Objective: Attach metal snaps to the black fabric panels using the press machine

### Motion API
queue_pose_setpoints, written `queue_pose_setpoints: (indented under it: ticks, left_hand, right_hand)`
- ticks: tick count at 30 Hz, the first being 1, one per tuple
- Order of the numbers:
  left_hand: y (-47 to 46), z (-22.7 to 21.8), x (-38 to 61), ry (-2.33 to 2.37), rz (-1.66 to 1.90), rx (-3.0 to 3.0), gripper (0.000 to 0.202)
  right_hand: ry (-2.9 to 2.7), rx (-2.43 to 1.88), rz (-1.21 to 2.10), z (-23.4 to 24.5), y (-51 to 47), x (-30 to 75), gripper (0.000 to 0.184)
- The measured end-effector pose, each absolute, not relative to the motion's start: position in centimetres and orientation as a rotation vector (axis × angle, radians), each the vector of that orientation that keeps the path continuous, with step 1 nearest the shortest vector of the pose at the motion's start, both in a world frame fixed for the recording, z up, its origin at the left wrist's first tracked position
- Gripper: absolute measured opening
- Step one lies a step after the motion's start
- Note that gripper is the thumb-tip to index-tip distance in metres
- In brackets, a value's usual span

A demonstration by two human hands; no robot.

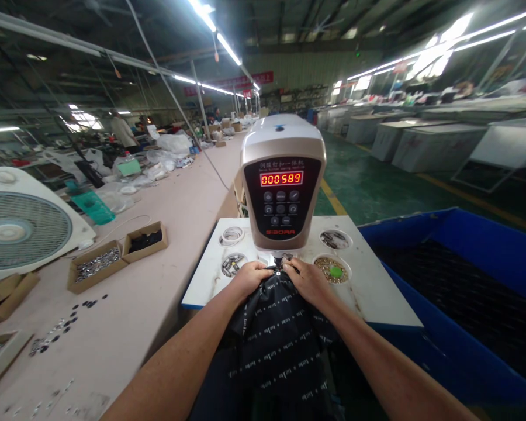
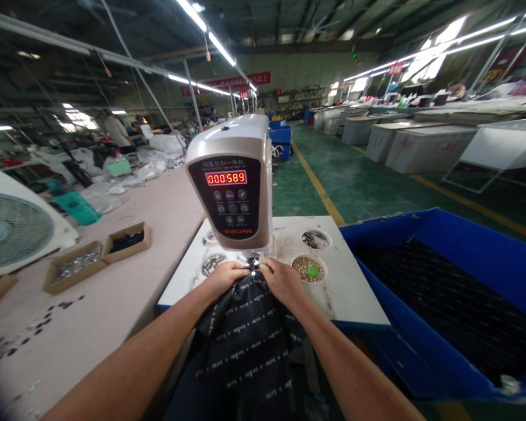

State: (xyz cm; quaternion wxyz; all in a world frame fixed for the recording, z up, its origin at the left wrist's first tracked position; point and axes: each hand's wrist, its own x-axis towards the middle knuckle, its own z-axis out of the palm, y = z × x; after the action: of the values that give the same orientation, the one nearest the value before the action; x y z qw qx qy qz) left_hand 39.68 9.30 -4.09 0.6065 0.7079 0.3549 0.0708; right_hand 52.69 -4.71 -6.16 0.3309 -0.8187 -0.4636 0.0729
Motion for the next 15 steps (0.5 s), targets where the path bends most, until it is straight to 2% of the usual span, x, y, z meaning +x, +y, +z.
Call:
queue_pose_setpoints:
  ticks: [7, 15]
  left_hand:
    - [9.3, -4.1, 39.6, 0.816, 0.185, 1.689, 0.018]
    - [7.5, -2.6, 37.0, 0.730, 0.235, 1.793, 0.026]
  right_hand:
    - [-1.183, -2.109, 0.199, -5.8, -4.8, 52.6, 0.028]
    - [-1.162, -1.977, 0.172, -2.8, -7.1, 50.8, 0.025]
